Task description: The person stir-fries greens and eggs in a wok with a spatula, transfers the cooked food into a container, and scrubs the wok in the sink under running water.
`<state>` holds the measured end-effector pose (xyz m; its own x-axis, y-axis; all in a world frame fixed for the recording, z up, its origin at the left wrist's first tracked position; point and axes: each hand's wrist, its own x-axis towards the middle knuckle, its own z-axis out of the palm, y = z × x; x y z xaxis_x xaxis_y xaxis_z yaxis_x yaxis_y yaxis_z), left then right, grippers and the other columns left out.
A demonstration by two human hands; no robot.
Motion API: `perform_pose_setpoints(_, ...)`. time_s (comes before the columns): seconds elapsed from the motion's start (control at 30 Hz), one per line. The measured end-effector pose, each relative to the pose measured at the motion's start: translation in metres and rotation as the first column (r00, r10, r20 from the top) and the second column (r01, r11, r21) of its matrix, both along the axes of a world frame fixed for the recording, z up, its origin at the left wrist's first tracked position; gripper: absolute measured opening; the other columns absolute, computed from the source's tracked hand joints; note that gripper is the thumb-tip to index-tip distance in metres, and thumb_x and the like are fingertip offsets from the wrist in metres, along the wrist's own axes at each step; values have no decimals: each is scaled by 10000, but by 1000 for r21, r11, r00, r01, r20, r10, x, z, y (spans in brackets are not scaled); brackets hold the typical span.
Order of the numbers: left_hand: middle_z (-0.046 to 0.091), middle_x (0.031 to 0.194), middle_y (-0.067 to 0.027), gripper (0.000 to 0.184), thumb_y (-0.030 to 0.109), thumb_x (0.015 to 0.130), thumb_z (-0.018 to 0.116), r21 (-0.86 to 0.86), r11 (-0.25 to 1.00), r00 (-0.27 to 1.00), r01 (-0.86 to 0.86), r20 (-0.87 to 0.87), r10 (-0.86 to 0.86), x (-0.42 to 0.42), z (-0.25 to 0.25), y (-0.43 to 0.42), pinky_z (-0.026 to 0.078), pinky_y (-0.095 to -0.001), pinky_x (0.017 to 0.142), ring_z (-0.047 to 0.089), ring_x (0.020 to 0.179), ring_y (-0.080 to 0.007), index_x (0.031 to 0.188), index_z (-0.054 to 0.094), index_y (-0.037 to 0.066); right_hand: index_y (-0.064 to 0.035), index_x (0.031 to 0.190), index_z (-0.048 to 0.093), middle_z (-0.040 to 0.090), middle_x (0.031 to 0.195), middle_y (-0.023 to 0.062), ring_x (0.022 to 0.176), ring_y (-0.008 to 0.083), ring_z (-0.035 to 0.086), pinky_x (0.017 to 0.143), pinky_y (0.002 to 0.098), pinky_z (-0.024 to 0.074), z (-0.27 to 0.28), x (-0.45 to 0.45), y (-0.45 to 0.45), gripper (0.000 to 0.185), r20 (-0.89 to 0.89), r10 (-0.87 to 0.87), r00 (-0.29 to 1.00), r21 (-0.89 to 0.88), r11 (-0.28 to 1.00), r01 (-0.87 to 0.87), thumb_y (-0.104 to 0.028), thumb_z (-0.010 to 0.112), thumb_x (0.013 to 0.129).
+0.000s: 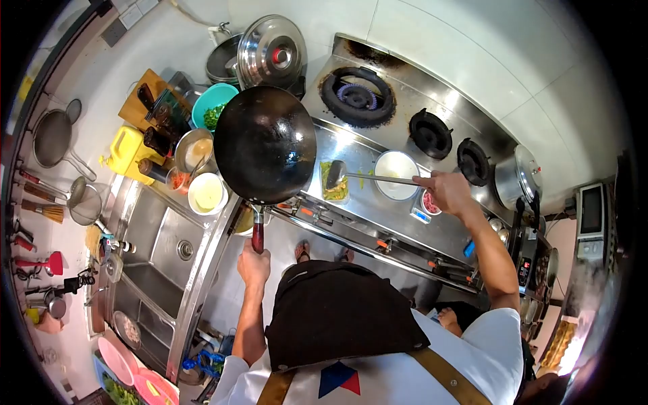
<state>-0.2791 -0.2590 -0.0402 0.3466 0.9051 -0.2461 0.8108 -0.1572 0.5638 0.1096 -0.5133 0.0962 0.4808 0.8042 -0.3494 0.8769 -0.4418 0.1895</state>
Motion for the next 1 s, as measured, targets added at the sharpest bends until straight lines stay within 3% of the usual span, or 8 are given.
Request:
perform_pose_setpoints(0.23, 672, 767, -200, 225, 131, 743, 642, -41, 999, 999, 28, 31, -27, -13, 1, 22, 487, -506, 724, 650, 782, -425, 953, 611, 54, -363, 1324, 585, 654, 945, 47, 843, 256, 674, 672, 394, 543, -19, -14, 12, 484, 43, -42, 998, -115, 992, 47, -147, 540, 893)
perform_pose_setpoints(0.43, 666, 756, -195, 230, 131, 735, 649, -53, 998, 994, 46, 104, -40, -23, -6, 38, 485, -498, 711, 645, 764, -421, 948, 612, 54, -377, 1347, 563, 653, 961, 52, 866, 269, 674, 697, 397, 541, -20, -29, 13, 498, 25, -150, 988, 32, 988, 149, -157, 549, 901)
perform_pose_setpoints(0.53, 663, 754, -193, 222, 130, 734, 649, -65, 996, 993, 59, 103, -52, -28, -2, 45, 484, -494, 709, 645, 764, -418, 939, 614, 52, -366, 1361, 550, 644, 965, 60, 854, 269, 671, 705, 398, 537, -43, -54, 21, 531, 112, -251, 962, 90, 966, 241, -140, 570, 881)
perform_pose_setpoints(0.63, 660, 750, -195, 215, 128, 733, 650, -59, 997, 991, 50, 130, -42, -35, -1, 51, 485, -493, 707, 644, 762, -420, 928, 615, 47, -337, 1332, 578, 642, 992, 73, 807, 303, 671, 670, 438, 551, -71, -84, 13, 519, 216, -244, 945, 223, 955, 196, -100, 565, 870)
perform_pose_setpoints(0.67, 658, 749, -197, 213, 128, 732, 651, -54, 998, 989, 45, 143, -37, -37, -1, 52, 485, -492, 706, 643, 760, -420, 925, 615, 45, -331, 1330, 580, 627, 980, 80, 806, 303, 670, 666, 439, 552, -81, -91, 9, 532, 96, -316, 944, 274, 920, 280, -91, 581, 855)
perform_pose_setpoints(0.8, 654, 741, -203, 221, 130, 732, 654, -48, 997, 989, 65, 138, -58, -45, -5, 60, 484, -496, 707, 640, 756, -428, 928, 612, 37, -330, 1326, 580, 613, 941, 84, 802, 306, 670, 642, 435, 547, -107, -118, 7, 530, 45, -415, 909, 327, 866, 379, -96, 581, 852)
perform_pose_setpoints(1.0, 655, 748, -210, 230, 134, 733, 657, -68, 993, 991, 96, 105, -89, -45, -1, 71, 482, -500, 712, 637, 760, -433, 934, 611, 31, -326, 1359, 545, 605, 976, 97, 837, 303, 671, 664, 436, 552, -126, -144, -1, 585, 9, -464, 886, 255, 858, 446, -78, 588, 831)
